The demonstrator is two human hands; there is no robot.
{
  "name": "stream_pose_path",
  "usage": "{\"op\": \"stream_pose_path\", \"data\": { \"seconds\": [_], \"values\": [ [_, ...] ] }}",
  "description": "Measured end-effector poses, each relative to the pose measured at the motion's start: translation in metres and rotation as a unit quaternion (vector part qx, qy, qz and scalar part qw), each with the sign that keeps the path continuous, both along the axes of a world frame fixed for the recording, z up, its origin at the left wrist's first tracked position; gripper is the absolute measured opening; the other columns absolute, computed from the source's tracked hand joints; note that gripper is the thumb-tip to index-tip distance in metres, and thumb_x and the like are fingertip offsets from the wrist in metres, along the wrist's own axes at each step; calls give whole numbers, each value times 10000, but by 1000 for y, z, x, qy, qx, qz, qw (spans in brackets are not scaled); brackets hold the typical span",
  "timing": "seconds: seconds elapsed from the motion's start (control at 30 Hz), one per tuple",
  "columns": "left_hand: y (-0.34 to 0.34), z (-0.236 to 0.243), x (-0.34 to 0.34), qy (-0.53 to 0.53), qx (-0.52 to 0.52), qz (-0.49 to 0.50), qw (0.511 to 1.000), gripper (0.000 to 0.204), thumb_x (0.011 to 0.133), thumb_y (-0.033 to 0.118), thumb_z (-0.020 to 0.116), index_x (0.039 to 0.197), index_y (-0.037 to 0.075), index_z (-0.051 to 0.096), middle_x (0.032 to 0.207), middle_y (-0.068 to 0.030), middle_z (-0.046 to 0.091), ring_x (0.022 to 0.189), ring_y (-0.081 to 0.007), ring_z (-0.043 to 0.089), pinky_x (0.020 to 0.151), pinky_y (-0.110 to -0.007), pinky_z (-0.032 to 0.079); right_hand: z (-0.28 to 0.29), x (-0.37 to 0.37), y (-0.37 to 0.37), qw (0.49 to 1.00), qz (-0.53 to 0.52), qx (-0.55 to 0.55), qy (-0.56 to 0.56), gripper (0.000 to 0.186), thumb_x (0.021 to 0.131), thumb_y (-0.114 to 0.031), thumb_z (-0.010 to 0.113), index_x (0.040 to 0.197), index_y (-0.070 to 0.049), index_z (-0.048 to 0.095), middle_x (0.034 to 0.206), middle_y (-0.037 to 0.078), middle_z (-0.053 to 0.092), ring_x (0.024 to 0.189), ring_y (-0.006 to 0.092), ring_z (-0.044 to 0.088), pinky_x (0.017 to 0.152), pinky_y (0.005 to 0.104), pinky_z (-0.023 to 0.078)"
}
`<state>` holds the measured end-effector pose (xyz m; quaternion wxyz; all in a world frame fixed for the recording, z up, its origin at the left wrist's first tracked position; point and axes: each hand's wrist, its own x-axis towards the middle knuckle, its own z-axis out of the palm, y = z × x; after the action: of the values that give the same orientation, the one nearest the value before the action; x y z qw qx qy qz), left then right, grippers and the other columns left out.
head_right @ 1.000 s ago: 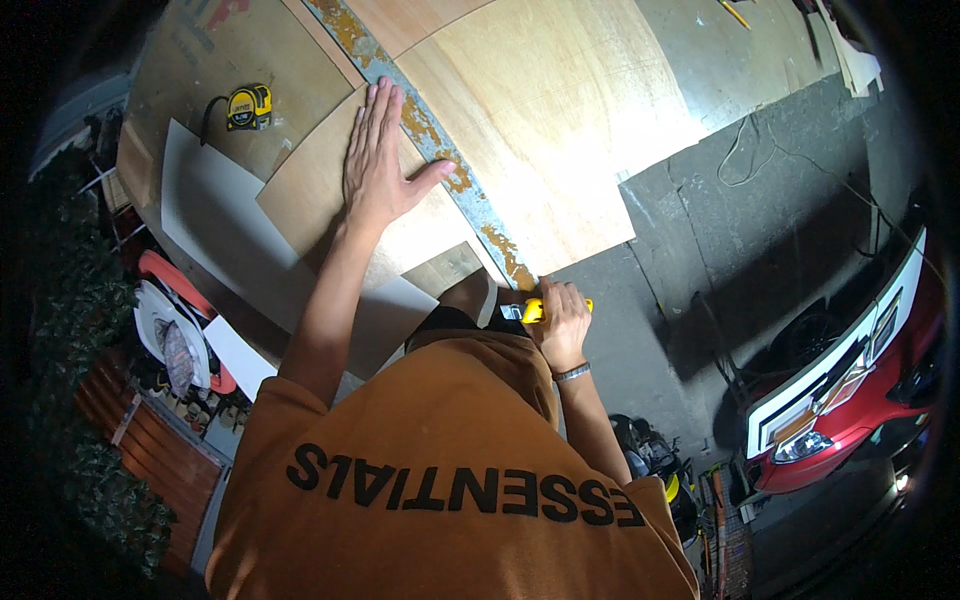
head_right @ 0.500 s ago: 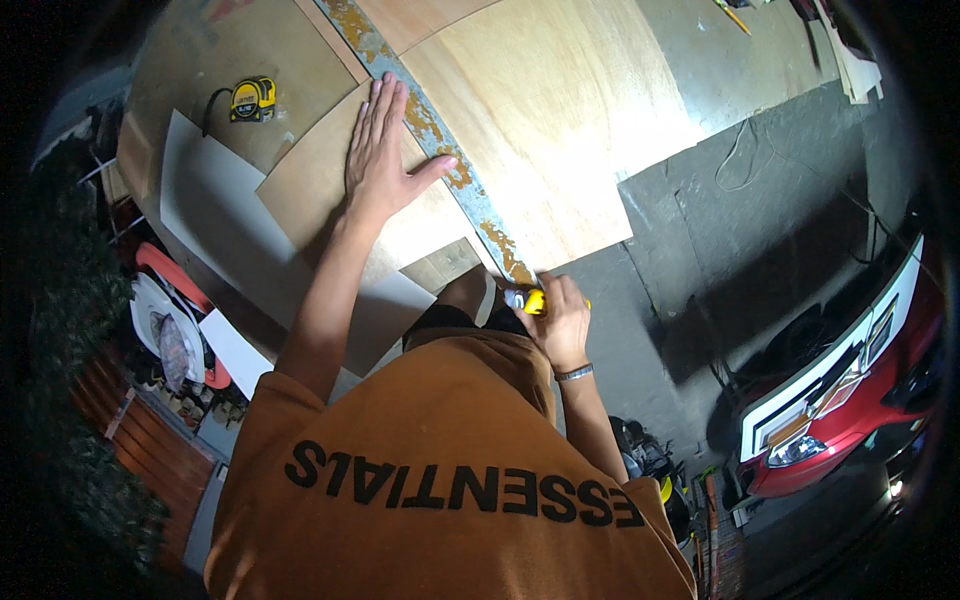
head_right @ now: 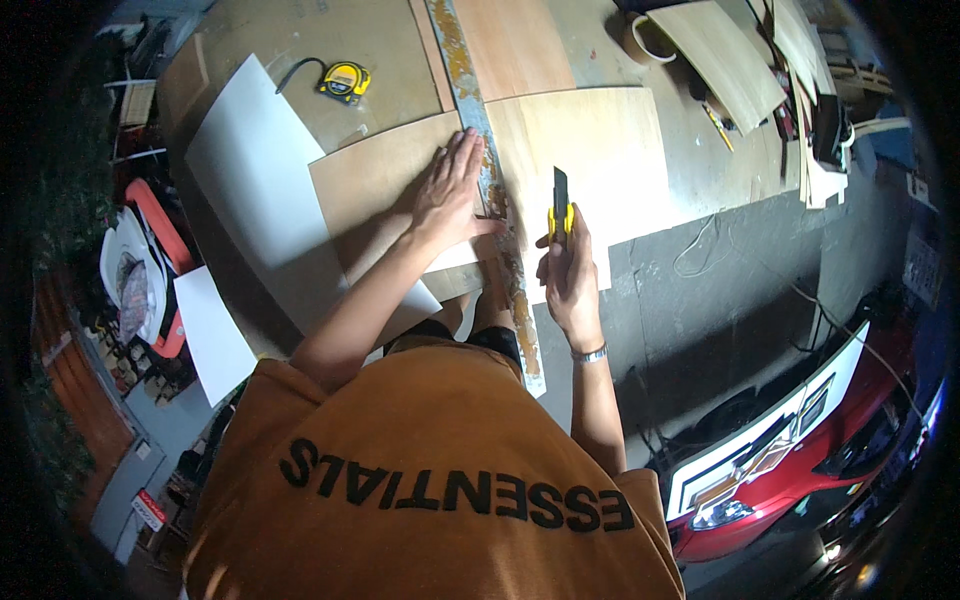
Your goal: The person measures and marks a wooden board with a tape measure and pencil, then uses a utility knife to cut along the marked line. They repeat this process on multiple boards, separating the cut pieces and placing them aside.
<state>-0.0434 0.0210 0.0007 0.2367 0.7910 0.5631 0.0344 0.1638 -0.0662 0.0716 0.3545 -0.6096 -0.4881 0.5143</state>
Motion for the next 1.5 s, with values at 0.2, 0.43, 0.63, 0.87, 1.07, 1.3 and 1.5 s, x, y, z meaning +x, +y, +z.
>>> {"op": "stream_pose_path", "data": {
  "seconds": [0.2,0.43,0.63,0.87,1.07,1.3,1.5],
  "values": [
    [-3,8,12,57,-53,30,997,1366,623,483,919,1586,-61,118,1691,-191,79,1566,-324,113,1285,-467,118,-21,-33,72,995,53,-29,-84,426,1073,-102,444,1480,-63,325,717,99,581,571,155,582,513,311,487],
    [-4,8,7,48,-79,23,995,1365,640,493,904,1588,-66,95,1671,-213,155,1555,-323,159,1280,-484,100,-74,-66,152,910,143,78,-380,404,1009,-185,476,1369,-5,440,877,321,686,818,502,683,694,565,564],
    [-8,-2,7,-8,-15,56,998,1348,593,468,917,1593,-25,158,1649,-185,245,1521,-337,250,1277,-504,99,-73,-77,154,908,138,52,-392,383,981,-215,526,1353,-141,579,808,279,698,793,482,699,692,565,570],
    [-6,-3,5,17,-34,48,998,1337,579,435,927,1605,23,173,1675,-137,197,1538,-294,213,1277,-505,95,-75,-83,158,913,122,92,-378,304,971,-244,575,1240,-118,638,803,280,699,802,481,699,691,572,570],
    [-10,-8,4,-17,-17,63,998,1332,587,443,923,1611,49,169,1695,-114,150,1570,-269,132,1277,-501,105,-63,-74,106,919,114,42,-376,315,1007,-241,557,1301,-137,606,727,273,680,708,456,706,565,539,557],
    [-10,-12,8,26,-49,52,997,1340,634,442,916,1626,61,101,1717,-83,41,1581,-246,53,1287,-469,37,-32,-53,-5,913,107,-49,-390,412,924,-45,592,1337,-48,599,929,293,692,802,450,700,648,517,567],
    [-8,-11,5,-4,-48,53,997,1418,567,524,929,1624,57,108,1714,-95,56,1579,-265,62,1288,-476,47,2,-42,-44,874,133,-205,-420,409,936,-43,575,1343,0,590,1043,304,692,918,436,707,768,498,578]
  ]
}}
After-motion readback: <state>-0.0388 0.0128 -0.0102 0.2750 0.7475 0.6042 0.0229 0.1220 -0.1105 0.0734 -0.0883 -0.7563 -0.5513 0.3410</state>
